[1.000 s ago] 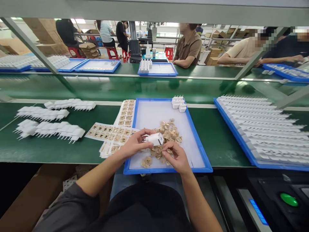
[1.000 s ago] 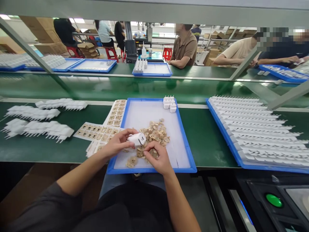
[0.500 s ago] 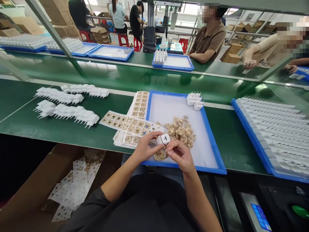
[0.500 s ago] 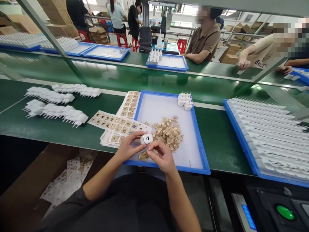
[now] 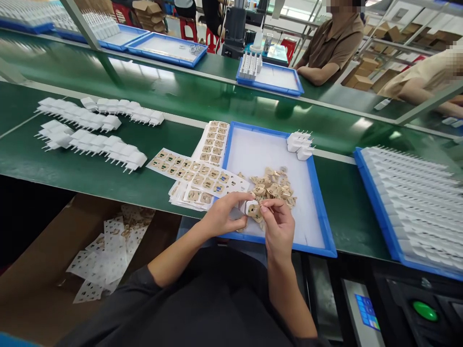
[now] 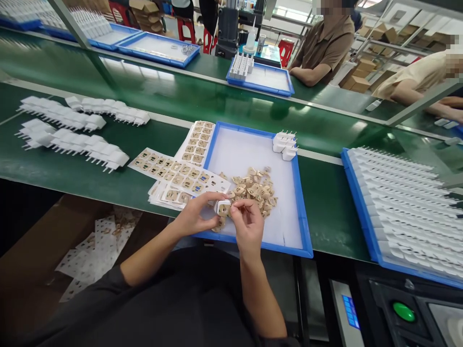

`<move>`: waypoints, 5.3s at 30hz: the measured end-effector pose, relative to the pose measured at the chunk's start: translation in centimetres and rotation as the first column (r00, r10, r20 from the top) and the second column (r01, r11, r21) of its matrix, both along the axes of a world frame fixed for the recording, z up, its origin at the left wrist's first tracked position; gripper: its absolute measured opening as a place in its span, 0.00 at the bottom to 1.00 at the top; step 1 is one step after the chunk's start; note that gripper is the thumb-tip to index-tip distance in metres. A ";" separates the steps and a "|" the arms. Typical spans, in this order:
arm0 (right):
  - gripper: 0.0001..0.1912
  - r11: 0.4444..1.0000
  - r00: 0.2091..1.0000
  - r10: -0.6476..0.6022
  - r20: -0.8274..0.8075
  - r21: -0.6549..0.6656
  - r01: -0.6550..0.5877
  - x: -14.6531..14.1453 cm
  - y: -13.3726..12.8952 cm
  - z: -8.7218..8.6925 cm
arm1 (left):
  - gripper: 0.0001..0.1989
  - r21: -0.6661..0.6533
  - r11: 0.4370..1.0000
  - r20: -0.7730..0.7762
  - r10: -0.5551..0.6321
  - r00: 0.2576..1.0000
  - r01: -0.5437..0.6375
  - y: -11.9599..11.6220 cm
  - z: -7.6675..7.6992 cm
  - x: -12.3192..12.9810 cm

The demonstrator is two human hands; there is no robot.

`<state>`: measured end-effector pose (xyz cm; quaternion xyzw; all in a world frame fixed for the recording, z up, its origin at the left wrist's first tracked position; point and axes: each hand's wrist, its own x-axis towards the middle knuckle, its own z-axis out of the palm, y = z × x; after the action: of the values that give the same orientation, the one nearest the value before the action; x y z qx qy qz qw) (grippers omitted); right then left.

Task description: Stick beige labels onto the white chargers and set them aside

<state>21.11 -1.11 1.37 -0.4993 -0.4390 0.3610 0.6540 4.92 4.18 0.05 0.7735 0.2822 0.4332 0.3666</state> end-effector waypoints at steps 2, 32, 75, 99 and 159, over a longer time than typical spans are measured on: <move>0.03 1.000 1.000 -0.012 0.015 -0.004 0.012 -0.1 0.1 0.1 | 0.26 -0.009 1.000 -0.004 -0.002 1.000 0.002 0.0 0.1 -0.1; 0.05 0.988 0.933 -0.151 0.326 0.062 0.139 -1.3 -0.1 0.0 | 0.23 -0.023 1.000 0.010 -0.013 1.000 0.013 -0.1 0.7 -0.2; 0.14 0.990 0.996 -0.065 0.057 -0.120 0.071 -3.6 -0.6 2.1 | 0.17 0.147 0.989 0.361 -0.037 0.932 -0.018 0.6 -0.7 -0.3; 0.07 0.964 0.589 -0.058 0.806 0.198 -0.176 6.0 1.6 -1.3 | 0.20 -0.210 0.888 0.164 0.445 0.880 -0.410 0.6 -0.6 -0.5; 0.15 0.851 0.301 0.053 0.952 -0.201 0.485 19.3 18.9 2.6 | 0.12 0.173 0.985 -0.539 0.107 0.835 -0.015 4.7 -2.2 -2.8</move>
<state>40.39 17.80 3.99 -0.8074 -0.5598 0.0032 0.1861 2.11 8.90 -2.14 0.8825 0.3636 0.2275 0.1931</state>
